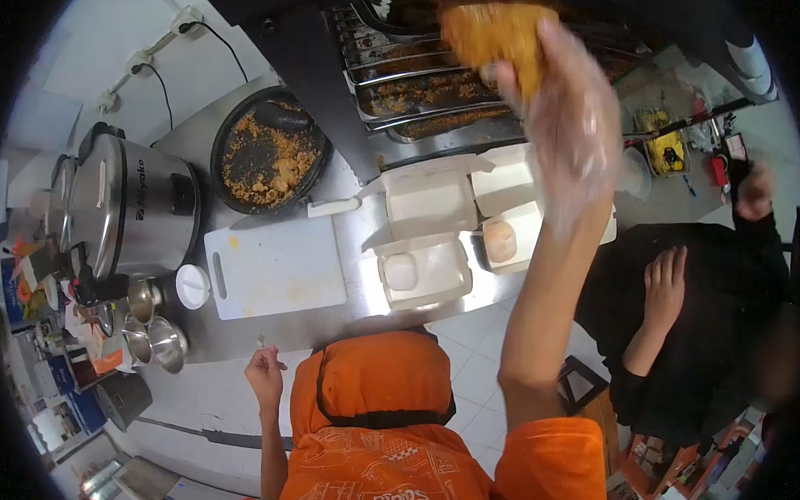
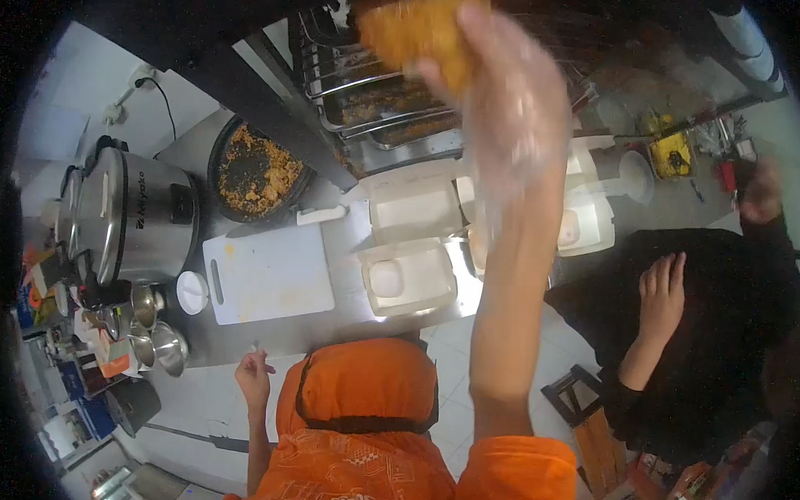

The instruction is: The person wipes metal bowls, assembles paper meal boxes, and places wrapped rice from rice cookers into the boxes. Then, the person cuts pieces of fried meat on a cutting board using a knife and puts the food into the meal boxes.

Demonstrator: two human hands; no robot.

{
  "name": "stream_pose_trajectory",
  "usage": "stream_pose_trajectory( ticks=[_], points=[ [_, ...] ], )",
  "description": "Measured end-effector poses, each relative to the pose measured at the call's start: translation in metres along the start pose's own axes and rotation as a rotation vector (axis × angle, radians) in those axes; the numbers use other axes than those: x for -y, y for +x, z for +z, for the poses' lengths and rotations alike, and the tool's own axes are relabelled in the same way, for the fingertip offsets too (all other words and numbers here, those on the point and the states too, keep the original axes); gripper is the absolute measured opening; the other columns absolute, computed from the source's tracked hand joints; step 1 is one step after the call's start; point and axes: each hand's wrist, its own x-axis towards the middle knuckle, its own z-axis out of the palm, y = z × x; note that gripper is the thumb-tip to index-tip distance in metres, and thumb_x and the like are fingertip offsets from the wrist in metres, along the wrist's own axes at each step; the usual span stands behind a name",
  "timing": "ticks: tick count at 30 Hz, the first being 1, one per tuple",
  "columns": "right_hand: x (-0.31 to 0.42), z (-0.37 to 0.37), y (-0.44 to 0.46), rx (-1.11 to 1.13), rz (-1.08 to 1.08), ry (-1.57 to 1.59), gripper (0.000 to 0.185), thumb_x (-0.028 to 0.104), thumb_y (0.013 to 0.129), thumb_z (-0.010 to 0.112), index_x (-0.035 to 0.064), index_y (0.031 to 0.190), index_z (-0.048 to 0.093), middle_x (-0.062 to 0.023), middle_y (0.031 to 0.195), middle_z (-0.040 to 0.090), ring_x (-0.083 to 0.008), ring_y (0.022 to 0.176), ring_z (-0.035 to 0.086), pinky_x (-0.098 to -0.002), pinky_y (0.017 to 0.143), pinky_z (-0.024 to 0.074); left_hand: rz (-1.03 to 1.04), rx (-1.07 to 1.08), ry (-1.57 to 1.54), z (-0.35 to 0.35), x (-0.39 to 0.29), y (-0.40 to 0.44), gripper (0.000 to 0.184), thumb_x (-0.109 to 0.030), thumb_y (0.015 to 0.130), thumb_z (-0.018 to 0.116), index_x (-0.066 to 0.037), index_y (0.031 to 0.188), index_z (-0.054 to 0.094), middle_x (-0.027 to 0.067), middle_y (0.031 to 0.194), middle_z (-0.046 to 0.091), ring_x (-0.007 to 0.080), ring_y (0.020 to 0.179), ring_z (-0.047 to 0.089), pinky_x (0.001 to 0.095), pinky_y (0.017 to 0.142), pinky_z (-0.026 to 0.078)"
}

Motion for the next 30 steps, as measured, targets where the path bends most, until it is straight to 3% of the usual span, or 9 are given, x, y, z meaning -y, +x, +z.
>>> stream_pose_trajectory(
  ticks=[6, 9, 15, 17, 20, 23, 25, 27, 30],
  points=[
    [-0.033, 0.018, -0.073, -0.076, 0.314, 0.143, 0.051, 0.025, 0.100, 0.067, -0.0051, 0.139, 0.052, -0.0147, 0.132, 0.062, -0.0179, 0.120, 0.060, -0.0333, 0.093, 0.0557, 0.329, -0.224, 0.152, 0.028, -0.051, -0.012, 0.032, 0.000, 0.092, 0.066, -0.001, 0.124, 0.062, 0.0094, 0.091, 0.074, 0.0177, 0.081, 0.071, 0.0296, 0.066, 0.059],
    [-0.062, 0.045, -0.098, 0.063, 0.465, 0.357, 0.055, 0.021, 0.098, 0.069, -0.0035, 0.143, 0.050, -0.0128, 0.127, 0.065, -0.0180, 0.113, 0.064, -0.0326, 0.090, 0.0568, 0.236, -0.217, 0.097, 0.029, -0.043, -0.011, 0.038, 0.001, 0.090, 0.068, -0.003, 0.127, 0.061, 0.0126, 0.093, 0.074, 0.0177, 0.084, 0.072, 0.0318, 0.066, 0.059],
    [-0.191, 0.082, -0.148, 0.380, 0.791, -0.221, 0.051, 0.010, 0.094, 0.072, -0.0001, 0.140, 0.054, -0.0067, 0.116, 0.072, -0.0199, 0.093, 0.072, -0.0326, 0.082, 0.0594, 0.088, 0.176, 0.181, -0.001, 0.009, 0.005, 0.046, -0.004, 0.091, 0.069, -0.005, 0.136, 0.057, 0.0175, 0.118, 0.069, 0.0252, 0.089, 0.072, 0.0354, 0.071, 0.059],
    [-0.282, 0.088, -0.174, 0.656, 0.670, -0.820, 0.045, 0.020, 0.095, 0.068, 0.0042, 0.136, 0.059, -0.0094, 0.124, 0.070, -0.0236, 0.108, 0.069, -0.0415, 0.096, 0.0547, 0.207, 0.108, 0.229, -0.008, 0.003, 0.008, 0.048, -0.006, 0.093, 0.068, -0.005, 0.139, 0.054, 0.0179, 0.120, 0.070, 0.0257, 0.090, 0.072, 0.0363, 0.073, 0.059],
    [-0.370, 0.096, -0.213, 0.753, -0.208, -1.037, 0.047, 0.013, 0.090, 0.068, 0.0067, 0.136, 0.059, -0.0125, 0.134, 0.065, -0.0275, 0.121, 0.063, -0.0376, 0.101, 0.0511, 0.169, 0.125, 0.206, -0.021, 0.009, 0.009, 0.046, -0.014, 0.094, 0.066, -0.004, 0.137, 0.054, 0.0195, 0.118, 0.070, 0.0312, 0.092, 0.072, 0.0401, 0.081, 0.057],
    [-0.433, 0.062, -0.246, 1.002, -0.388, -1.426, 0.044, 0.012, 0.090, 0.062, 0.0061, 0.133, 0.060, -0.0160, 0.142, 0.059, -0.0331, 0.133, 0.053, -0.0402, 0.111, 0.0427, -0.116, 0.342, 0.108, -0.054, 0.016, 0.001, 0.050, -0.032, 0.099, 0.060, -0.004, 0.140, 0.055, 0.0177, 0.127, 0.069, 0.0321, 0.107, 0.069, 0.0399, 0.091, 0.054],
    [-0.377, 0.102, -0.196, 1.058, 0.120, -1.587, 0.043, 0.007, 0.090, 0.059, 0.0036, 0.133, 0.057, -0.0153, 0.141, 0.057, -0.0354, 0.129, 0.055, -0.0432, 0.110, 0.0435, -0.240, 0.438, 0.060, -0.072, 0.054, -0.008, 0.052, -0.038, 0.102, 0.055, -0.006, 0.144, 0.055, 0.0158, 0.134, 0.067, 0.0311, 0.116, 0.066, 0.0384, 0.098, 0.052],
    [-0.439, 0.025, -0.181, 0.482, -0.184, -1.177, 0.043, 0.006, 0.086, 0.061, 0.0032, 0.129, 0.057, -0.0167, 0.135, 0.059, -0.0385, 0.122, 0.056, -0.0480, 0.107, 0.0443, -0.240, 0.484, -0.023, -0.083, 0.084, -0.018, 0.054, -0.042, 0.105, 0.048, -0.008, 0.145, 0.054, 0.0147, 0.138, 0.064, 0.0296, 0.123, 0.062, 0.0371, 0.104, 0.048],
    [-0.406, 0.044, -0.116, 0.754, -0.115, -1.857, 0.047, 0.006, 0.085, 0.059, 0.0061, 0.132, 0.055, -0.0179, 0.127, 0.062, -0.0367, 0.116, 0.060, -0.0470, 0.101, 0.0484, -0.245, 0.515, -0.168, -0.088, 0.134, -0.032, 0.053, -0.043, 0.107, 0.042, -0.008, 0.146, 0.054, 0.0141, 0.141, 0.062, 0.0299, 0.130, 0.058, 0.0364, 0.111, 0.042]
  ],
)
